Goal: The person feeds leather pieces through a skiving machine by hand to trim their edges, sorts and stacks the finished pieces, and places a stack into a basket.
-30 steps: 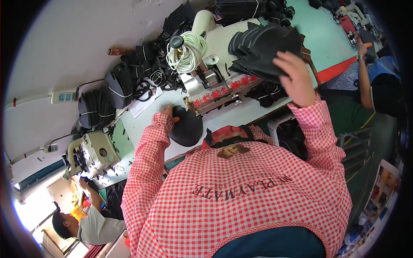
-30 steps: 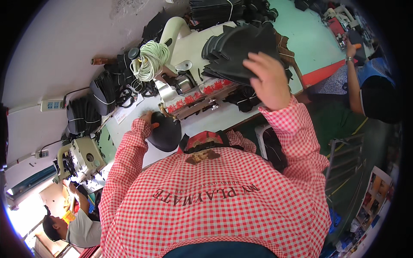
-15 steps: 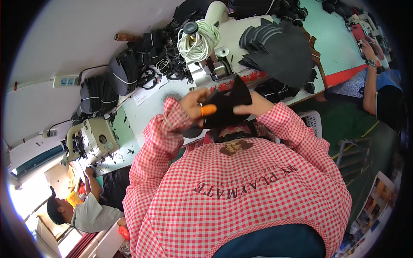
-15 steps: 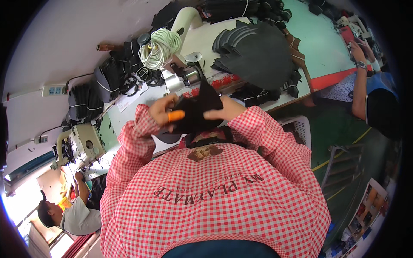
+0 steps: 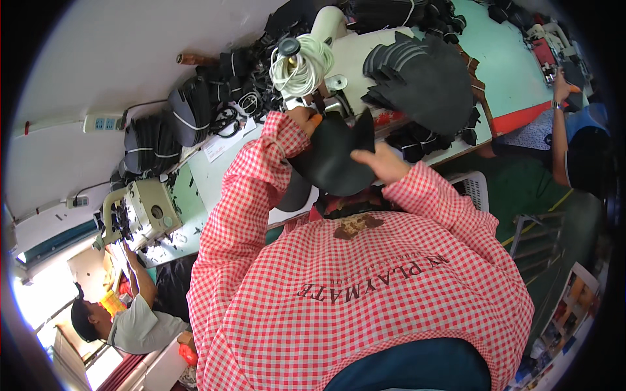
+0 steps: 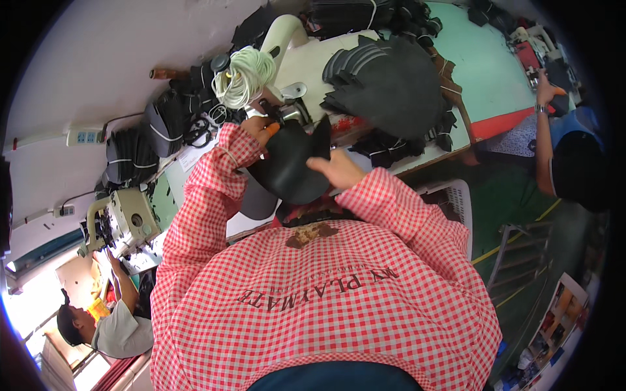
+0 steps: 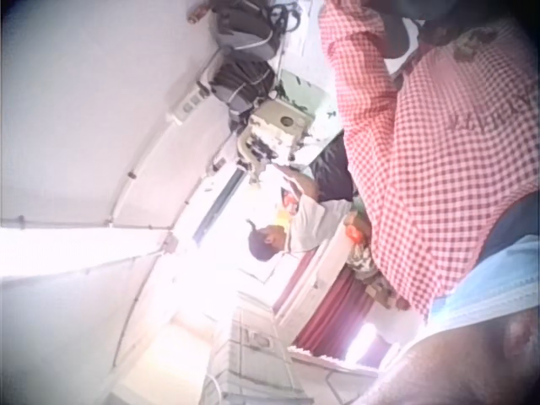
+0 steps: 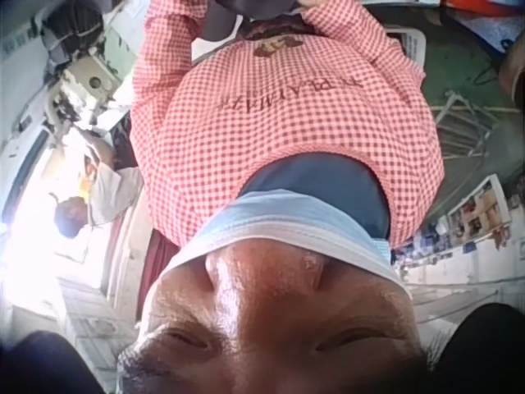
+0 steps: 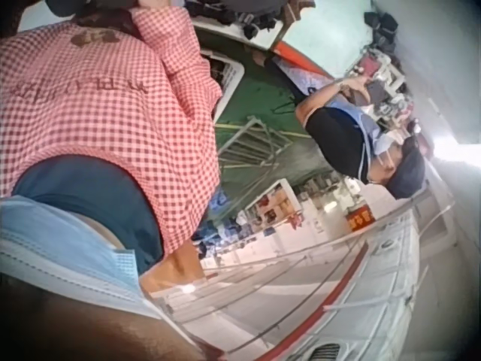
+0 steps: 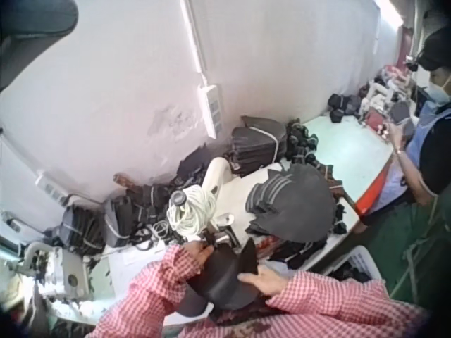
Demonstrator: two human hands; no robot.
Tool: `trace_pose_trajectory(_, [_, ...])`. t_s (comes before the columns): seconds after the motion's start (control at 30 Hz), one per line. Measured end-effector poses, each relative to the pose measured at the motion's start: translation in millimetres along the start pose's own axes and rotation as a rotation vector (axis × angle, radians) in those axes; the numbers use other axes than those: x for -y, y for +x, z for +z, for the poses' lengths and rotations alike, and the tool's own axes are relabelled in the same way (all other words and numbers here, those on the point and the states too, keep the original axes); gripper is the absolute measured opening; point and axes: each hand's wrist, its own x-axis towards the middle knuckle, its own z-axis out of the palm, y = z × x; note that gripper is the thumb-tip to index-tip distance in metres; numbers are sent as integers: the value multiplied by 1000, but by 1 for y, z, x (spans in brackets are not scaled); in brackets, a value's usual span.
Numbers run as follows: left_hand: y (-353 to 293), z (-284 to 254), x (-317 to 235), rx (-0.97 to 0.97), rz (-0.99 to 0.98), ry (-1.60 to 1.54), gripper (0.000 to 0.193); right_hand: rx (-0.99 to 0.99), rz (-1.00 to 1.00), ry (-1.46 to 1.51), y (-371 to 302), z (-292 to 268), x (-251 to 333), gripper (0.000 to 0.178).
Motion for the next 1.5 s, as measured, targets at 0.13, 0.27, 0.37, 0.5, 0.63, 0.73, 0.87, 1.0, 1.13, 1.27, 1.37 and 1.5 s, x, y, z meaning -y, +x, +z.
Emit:
trace_pose_trajectory(0.13, [5, -10, 7, 136, 27, -174, 27, 141, 392, 49, -30, 22, 27, 34])
trace_pose_trajectory(0.27, [8, -11, 59, -305, -38, 66, 23, -395, -293, -788, -70, -5, 91, 22])
trace_pose_trajectory(0.37, [-20, 12, 125, -154, -295, 603, 35, -776, -1089, -984, -75, -51, 134, 30])
trace_pose_trajectory(0.5, [-27, 37, 132, 102, -315, 635, 47, -652, -658, -1598, -75, -81, 99, 49])
trace_pose_trajectory(0.63, [-31, 45, 142, 177, -298, 565, 41, -264, -710, -1044, -65, -25, 83, 45])
trace_pose_trajectory(0.73, [-34, 36, 107, 456, -274, 881, 34, 44, -461, -842, -48, -10, 59, 48])
trace_pose_trajectory(0.87, [-64, 19, 49, 684, 443, 4, 30, 193, -438, -744, -28, -21, 19, 59])
trace_pose_trajectory(1.0, [-50, 18, 27, 303, 323, -358, 29, 262, 59, -317, -4, -32, 11, 43])
trace_pose_trajectory(1.13, [-47, 18, 20, -81, 86, -378, 27, 11, 22, -137, 13, -18, 3, 28])
trace_pose_trajectory(1.27, [-26, 26, 31, -178, -41, -200, 25, -61, -47, -317, 24, -14, 11, 24])
trace_pose_trajectory(1.37, [-14, 15, 21, -240, 85, 192, 28, -88, -12, -300, 28, -14, 13, 23])
trace_pose_trajectory(1.5, [-7, 8, 12, -63, -75, -99, 34, -53, 102, -105, 12, -7, 6, 24])
